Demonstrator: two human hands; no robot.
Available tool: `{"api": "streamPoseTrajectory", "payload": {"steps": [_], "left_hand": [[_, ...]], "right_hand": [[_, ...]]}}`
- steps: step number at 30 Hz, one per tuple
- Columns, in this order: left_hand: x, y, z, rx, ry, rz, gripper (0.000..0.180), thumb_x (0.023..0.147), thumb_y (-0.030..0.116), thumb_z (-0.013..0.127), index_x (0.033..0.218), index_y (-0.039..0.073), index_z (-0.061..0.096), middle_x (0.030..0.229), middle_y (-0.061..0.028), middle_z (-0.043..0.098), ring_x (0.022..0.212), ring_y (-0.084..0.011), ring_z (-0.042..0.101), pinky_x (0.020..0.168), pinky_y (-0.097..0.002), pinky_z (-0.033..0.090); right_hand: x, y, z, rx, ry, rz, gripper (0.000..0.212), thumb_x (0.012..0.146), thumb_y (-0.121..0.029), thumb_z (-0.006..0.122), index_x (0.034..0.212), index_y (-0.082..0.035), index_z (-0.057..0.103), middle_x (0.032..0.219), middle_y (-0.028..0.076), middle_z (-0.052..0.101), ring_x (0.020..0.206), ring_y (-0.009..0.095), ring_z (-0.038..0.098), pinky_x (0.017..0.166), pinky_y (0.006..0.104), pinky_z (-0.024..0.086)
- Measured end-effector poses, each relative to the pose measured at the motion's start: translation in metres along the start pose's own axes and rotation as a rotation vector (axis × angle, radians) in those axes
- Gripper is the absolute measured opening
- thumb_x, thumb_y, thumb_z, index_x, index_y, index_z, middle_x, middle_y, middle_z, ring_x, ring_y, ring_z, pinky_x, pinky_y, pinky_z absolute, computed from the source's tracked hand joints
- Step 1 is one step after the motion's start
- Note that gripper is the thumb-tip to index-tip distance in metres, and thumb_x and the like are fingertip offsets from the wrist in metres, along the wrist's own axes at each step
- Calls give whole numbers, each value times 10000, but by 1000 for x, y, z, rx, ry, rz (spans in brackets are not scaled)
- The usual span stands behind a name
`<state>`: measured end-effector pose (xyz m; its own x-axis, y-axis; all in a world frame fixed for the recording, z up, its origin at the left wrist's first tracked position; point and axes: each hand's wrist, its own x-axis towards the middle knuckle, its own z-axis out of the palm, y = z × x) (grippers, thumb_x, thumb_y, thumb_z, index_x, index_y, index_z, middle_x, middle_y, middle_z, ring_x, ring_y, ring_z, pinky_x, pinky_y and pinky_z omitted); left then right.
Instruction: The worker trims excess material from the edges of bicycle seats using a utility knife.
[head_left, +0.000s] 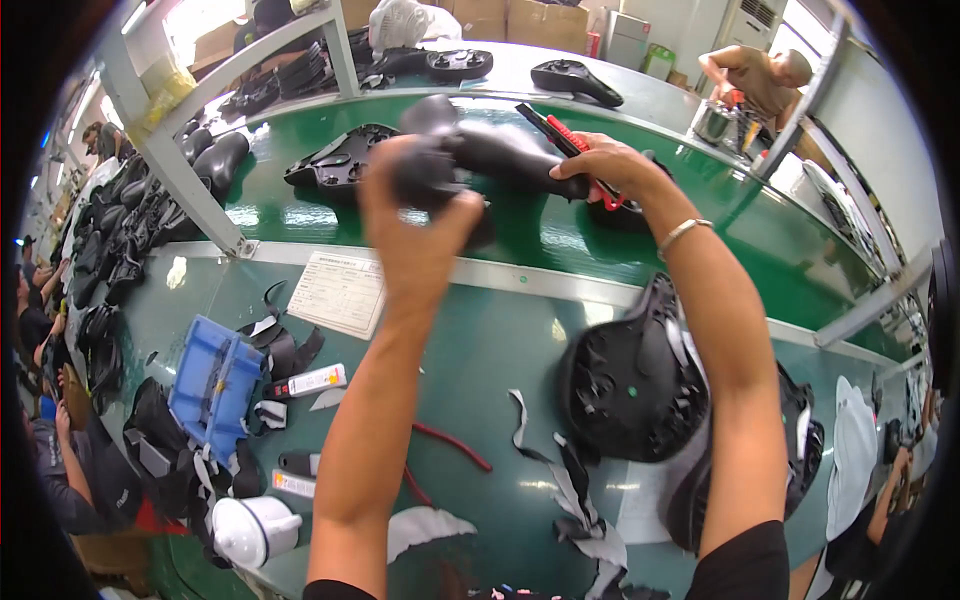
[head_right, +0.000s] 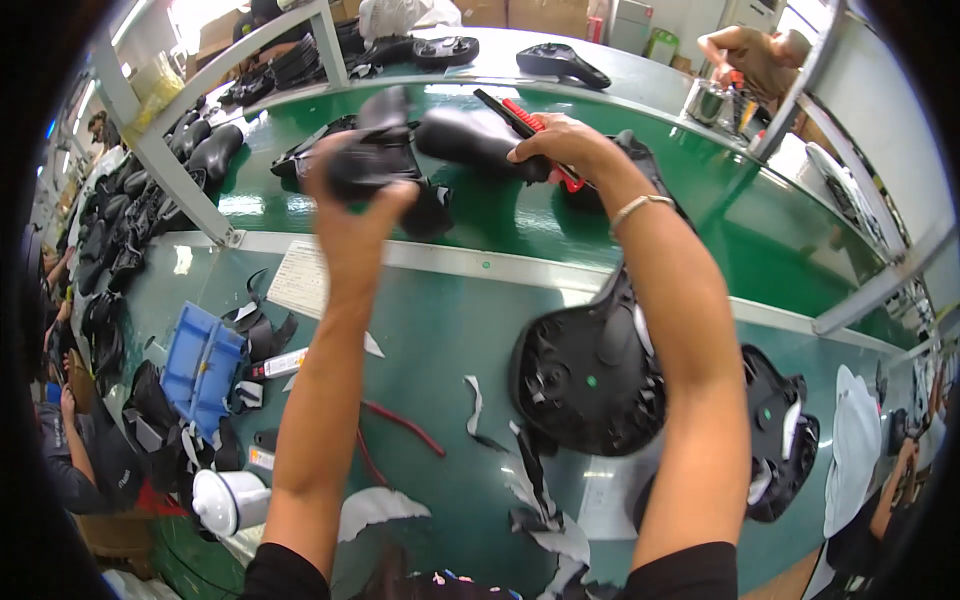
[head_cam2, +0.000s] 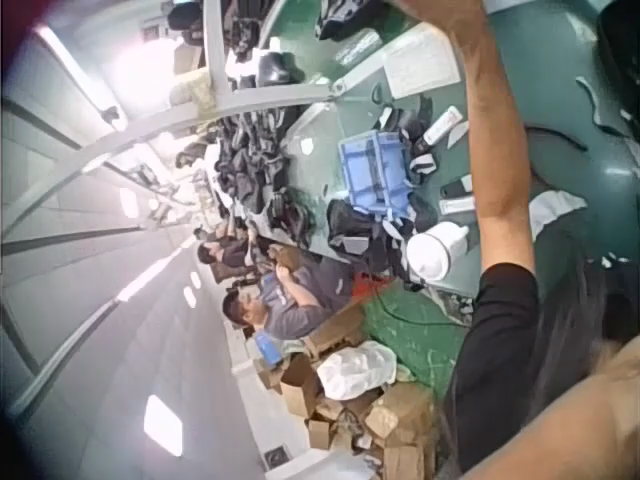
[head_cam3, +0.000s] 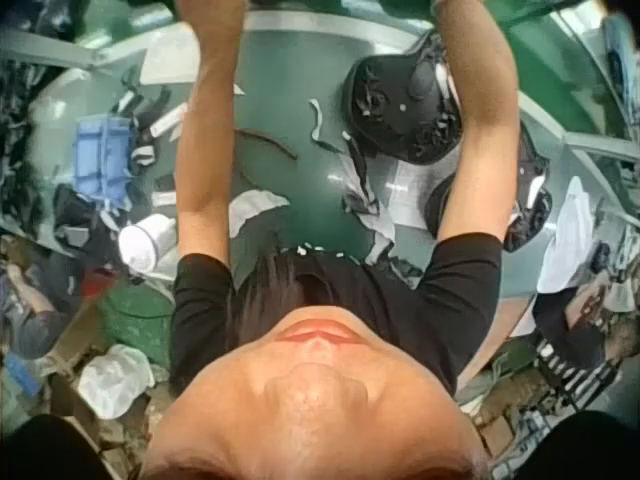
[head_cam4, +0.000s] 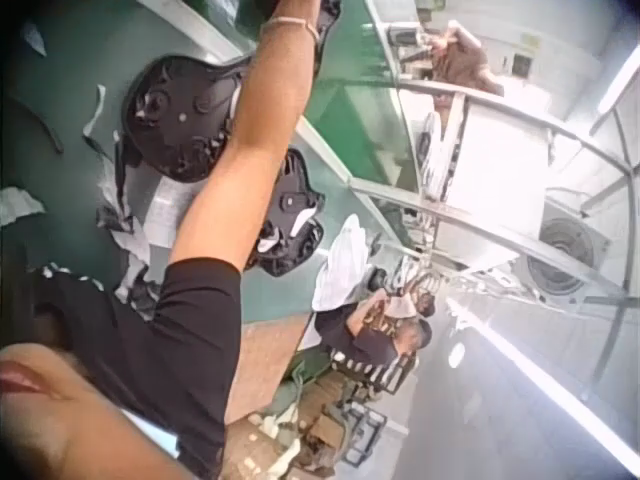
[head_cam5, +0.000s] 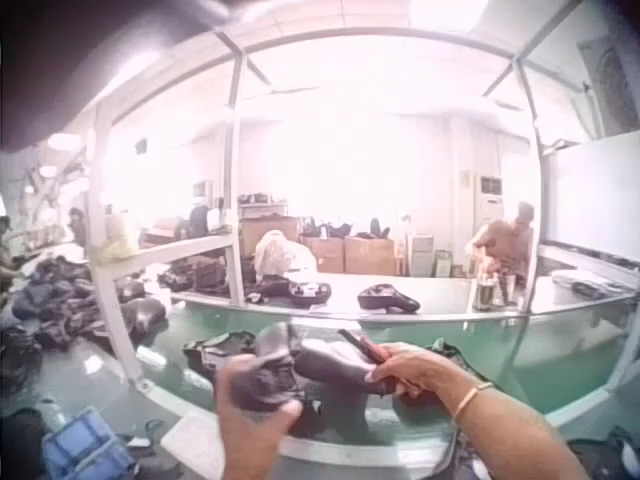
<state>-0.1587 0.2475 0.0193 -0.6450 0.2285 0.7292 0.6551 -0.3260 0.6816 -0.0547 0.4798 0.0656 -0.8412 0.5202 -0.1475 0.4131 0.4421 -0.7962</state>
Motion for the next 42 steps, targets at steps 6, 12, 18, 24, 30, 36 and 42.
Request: {"api": "streamPoseTrajectory", "payload": {"steps": [6,12,18,24,30,36,42], "left_hand": [[-54,125,-96,-813,455,-379,419,806,250,538,1131,-14,549,1113,-116,599,1066,-239,561,962,-399,428],[-153,142,-144,-908,102,-728,614,808,416,475,1247,-13,455,1227,-186,535,1089,-294,549,967,-413,432],[-206,121,-139,-940,-90,-1302,609,779,431,517,1185,-23,498,1119,-217,596,1019,-304,601,934,-411,476],[-200,121,-136,-940,-157,-1199,547,839,267,532,1280,-39,426,1236,-120,514,1118,-213,528,983,-340,416],[-209,119,-121,-605,-503,-895,819,896,334,628,1444,-26,137,1354,-171,406,1237,-231,425,1058,-325,306],[-220,125,-116,124,-499,-263,716,832,378,678,1378,35,366,1268,-183,485,1186,-330,471,1019,-412,370],[-225,203,-139,-658,-554,-790,489,950,389,533,1266,20,485,1106,-90,561,1052,-161,520,912,-311,414]], "right_hand": [[-141,-25,-44,25,-335,-41,359,832,-248,686,1069,-48,506,817,85,639,569,102,621,455,200,497],[-104,44,-37,429,248,101,400,799,-228,711,1101,-52,516,791,135,649,609,179,648,491,277,549],[-34,116,24,623,513,155,437,768,-204,734,1131,-66,534,909,118,543,676,280,645,568,366,585],[-37,112,23,793,616,51,460,758,-187,758,1094,-36,483,945,107,528,577,264,627,463,338,582],[-202,45,-16,512,536,92,284,857,-267,688,1019,-107,517,807,65,619,598,166,653,428,240,503],[-357,-10,69,269,524,78,433,948,-295,551,1308,-88,426,732,39,556,474,78,527,408,223,458],[-381,-75,203,233,-113,-57,514,1016,-395,315,1409,-65,326,763,125,626,566,181,619,578,300,519]]}}
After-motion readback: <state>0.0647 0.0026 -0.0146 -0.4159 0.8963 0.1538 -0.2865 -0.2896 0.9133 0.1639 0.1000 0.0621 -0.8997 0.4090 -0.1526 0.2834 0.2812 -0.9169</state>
